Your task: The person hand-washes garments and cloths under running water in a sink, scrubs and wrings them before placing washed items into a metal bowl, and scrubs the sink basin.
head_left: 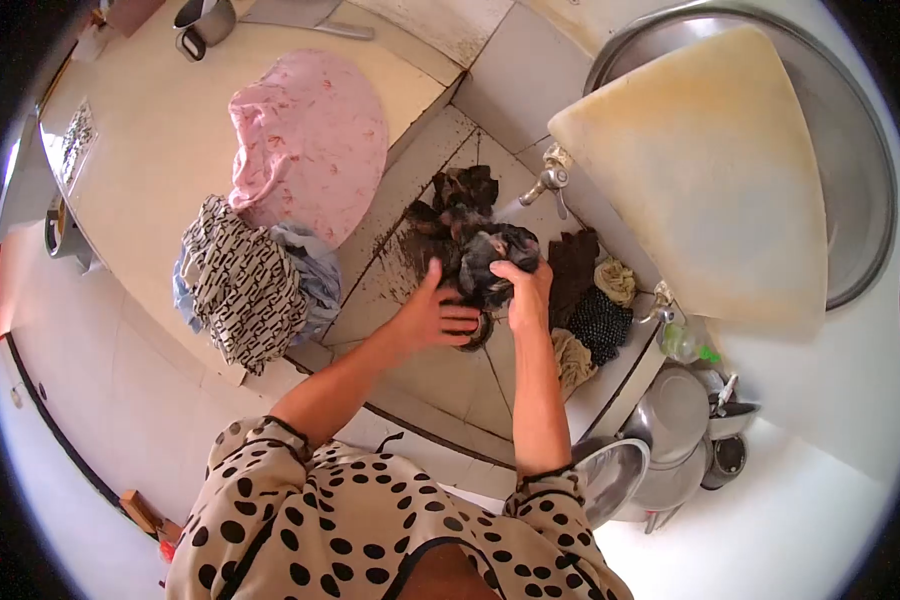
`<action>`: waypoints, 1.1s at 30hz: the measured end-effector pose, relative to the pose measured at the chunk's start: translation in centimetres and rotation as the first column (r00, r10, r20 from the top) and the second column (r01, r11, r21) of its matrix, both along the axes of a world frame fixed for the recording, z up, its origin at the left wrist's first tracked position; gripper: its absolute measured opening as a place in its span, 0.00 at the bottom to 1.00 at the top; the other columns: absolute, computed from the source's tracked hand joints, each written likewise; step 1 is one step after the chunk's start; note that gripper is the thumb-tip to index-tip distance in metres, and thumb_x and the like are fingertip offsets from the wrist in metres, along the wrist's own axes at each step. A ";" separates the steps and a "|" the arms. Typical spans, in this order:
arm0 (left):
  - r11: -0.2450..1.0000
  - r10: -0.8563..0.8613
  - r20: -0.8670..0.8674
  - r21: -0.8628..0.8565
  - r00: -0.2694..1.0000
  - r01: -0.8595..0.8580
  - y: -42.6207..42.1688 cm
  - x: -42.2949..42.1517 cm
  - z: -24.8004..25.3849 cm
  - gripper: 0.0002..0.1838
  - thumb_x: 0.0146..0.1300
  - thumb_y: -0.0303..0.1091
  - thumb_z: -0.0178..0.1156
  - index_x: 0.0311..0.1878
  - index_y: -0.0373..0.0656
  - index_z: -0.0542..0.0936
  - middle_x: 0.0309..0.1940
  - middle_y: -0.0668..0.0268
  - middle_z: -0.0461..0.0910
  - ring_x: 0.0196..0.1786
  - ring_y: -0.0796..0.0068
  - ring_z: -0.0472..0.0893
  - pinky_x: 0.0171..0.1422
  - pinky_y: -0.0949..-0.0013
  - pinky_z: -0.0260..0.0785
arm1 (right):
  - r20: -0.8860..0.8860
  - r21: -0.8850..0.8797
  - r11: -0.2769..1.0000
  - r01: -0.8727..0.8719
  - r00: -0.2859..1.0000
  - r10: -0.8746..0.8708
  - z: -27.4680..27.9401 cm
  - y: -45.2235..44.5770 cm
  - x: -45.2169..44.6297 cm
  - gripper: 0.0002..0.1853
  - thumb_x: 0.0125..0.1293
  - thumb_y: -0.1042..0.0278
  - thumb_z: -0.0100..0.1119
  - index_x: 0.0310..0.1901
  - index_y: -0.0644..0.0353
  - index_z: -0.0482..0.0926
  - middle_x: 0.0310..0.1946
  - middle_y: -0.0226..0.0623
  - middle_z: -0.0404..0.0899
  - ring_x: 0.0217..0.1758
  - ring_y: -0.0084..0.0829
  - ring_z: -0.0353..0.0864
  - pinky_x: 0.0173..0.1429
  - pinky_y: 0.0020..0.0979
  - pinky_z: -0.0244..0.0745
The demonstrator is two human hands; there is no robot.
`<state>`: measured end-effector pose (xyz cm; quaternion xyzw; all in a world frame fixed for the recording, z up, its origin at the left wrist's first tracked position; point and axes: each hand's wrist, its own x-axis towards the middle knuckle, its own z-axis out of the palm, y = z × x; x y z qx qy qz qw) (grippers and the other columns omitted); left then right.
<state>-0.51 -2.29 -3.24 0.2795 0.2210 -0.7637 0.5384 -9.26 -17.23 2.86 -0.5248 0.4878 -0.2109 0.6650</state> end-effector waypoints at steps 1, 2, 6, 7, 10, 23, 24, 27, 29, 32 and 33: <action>0.998 0.052 -0.014 0.029 0.999 -0.051 -1.2 0.2 1.7 0.56 0.51 0.80 0.49 0.72 0.45 0.55 0.65 0.43 0.63 0.68 0.49 0.65 0.66 0.41 0.62 | 0.044 0.009 0.999 0.046 0.998 -0.046 3.2 1.6 0.7 0.22 0.46 0.76 0.65 0.47 0.67 0.77 0.42 0.40 0.82 0.41 0.33 0.81 0.50 0.37 0.74; 0.994 0.098 -0.030 0.059 0.995 -0.096 -1.9 0.4 2.6 0.57 0.50 0.80 0.48 0.72 0.45 0.55 0.66 0.42 0.61 0.70 0.49 0.62 0.67 0.38 0.60 | -0.051 -0.011 0.999 -0.041 0.998 0.040 3.3 2.0 0.4 0.21 0.47 0.76 0.64 0.47 0.67 0.77 0.41 0.40 0.82 0.40 0.34 0.81 0.50 0.37 0.74; 0.959 0.131 -0.002 -0.254 0.991 -0.127 -2.2 -1.1 -0.1 0.49 0.53 0.76 0.53 0.70 0.52 0.61 0.73 0.60 0.52 0.71 0.50 0.59 0.66 0.31 0.55 | -0.308 -0.010 0.922 -0.387 0.878 0.366 -0.5 2.4 -2.1 0.20 0.53 0.67 0.62 0.45 0.70 0.76 0.41 0.47 0.81 0.41 0.41 0.82 0.47 0.40 0.76; 0.993 0.105 0.071 -0.059 0.992 -0.101 -2.1 -2.0 0.5 0.41 0.57 0.70 0.56 0.67 0.54 0.66 0.70 0.65 0.58 0.69 0.52 0.61 0.66 0.33 0.56 | -0.533 0.001 0.825 -0.565 0.698 0.479 -2.4 2.2 -2.9 0.24 0.54 0.64 0.63 0.49 0.71 0.74 0.45 0.51 0.79 0.44 0.45 0.81 0.50 0.41 0.75; 0.948 0.319 0.082 -0.040 0.944 -0.317 -2.1 -5.3 -7.0 0.23 0.67 0.48 0.54 0.59 0.45 0.72 0.53 0.59 0.77 0.55 0.62 0.78 0.59 0.50 0.71 | -0.722 -0.112 0.676 -0.729 0.527 0.448 0.0 4.7 -3.5 0.36 0.57 0.53 0.64 0.58 0.75 0.67 0.59 0.60 0.69 0.60 0.51 0.73 0.62 0.40 0.68; 0.942 -0.113 0.941 0.203 -0.320 0.266 -6.6 2.3 2.9 0.34 0.56 0.39 0.59 0.64 0.33 0.64 0.56 0.48 0.72 0.59 0.51 0.73 0.63 0.55 0.67 | 0.395 0.631 0.763 -0.140 0.904 -0.161 -1.8 2.3 -0.1 0.35 0.64 0.35 0.54 0.62 0.56 0.69 0.55 0.41 0.74 0.59 0.37 0.74 0.55 0.47 0.74; 0.899 -0.184 0.862 0.342 -0.472 0.274 -6.0 2.6 2.2 0.34 0.56 0.39 0.59 0.64 0.32 0.64 0.57 0.47 0.71 0.60 0.50 0.72 0.63 0.55 0.66 | 0.360 0.644 0.753 -0.136 0.922 -0.142 -4.6 2.0 0.3 0.34 0.64 0.37 0.56 0.61 0.56 0.69 0.54 0.40 0.75 0.58 0.37 0.75 0.55 0.46 0.75; 0.769 -0.285 0.632 0.600 -0.721 0.222 -4.9 2.4 -1.3 0.36 0.57 0.41 0.58 0.65 0.31 0.63 0.60 0.46 0.69 0.63 0.50 0.70 0.64 0.53 0.65 | 0.211 0.753 0.658 0.006 0.945 -0.250 -9.7 3.7 1.6 0.29 0.64 0.47 0.60 0.60 0.56 0.70 0.52 0.40 0.76 0.54 0.38 0.77 0.53 0.42 0.76; 0.732 -0.311 0.646 0.631 -0.697 0.259 -4.3 2.7 -2.7 0.36 0.60 0.44 0.58 0.67 0.33 0.62 0.61 0.47 0.69 0.64 0.51 0.70 0.64 0.52 0.65 | 0.243 0.791 0.610 0.053 0.887 -0.392 -12.0 3.8 2.2 0.24 0.64 0.54 0.62 0.57 0.56 0.71 0.49 0.39 0.77 0.49 0.38 0.79 0.48 0.41 0.78; 0.958 0.257 0.917 -0.284 0.305 0.046 -4.0 3.5 -2.8 0.35 0.64 0.49 0.54 0.69 0.39 0.62 0.64 0.49 0.67 0.66 0.55 0.67 0.65 0.50 0.63 | 0.343 0.837 0.547 -0.007 0.785 -0.515 -12.3 2.8 2.0 0.17 0.67 0.54 0.55 0.51 0.56 0.74 0.41 0.38 0.79 0.39 0.37 0.80 0.33 0.36 0.78; 0.920 0.385 0.845 -0.319 0.372 -0.227 -3.7 3.4 -0.6 0.36 0.66 0.58 0.53 0.65 0.38 0.65 0.62 0.58 0.70 0.63 0.60 0.71 0.68 0.51 0.61 | 0.420 0.833 0.547 -0.085 0.739 -0.527 -10.5 2.2 2.1 0.17 0.68 0.52 0.53 0.50 0.56 0.74 0.40 0.38 0.79 0.38 0.37 0.80 0.31 0.35 0.77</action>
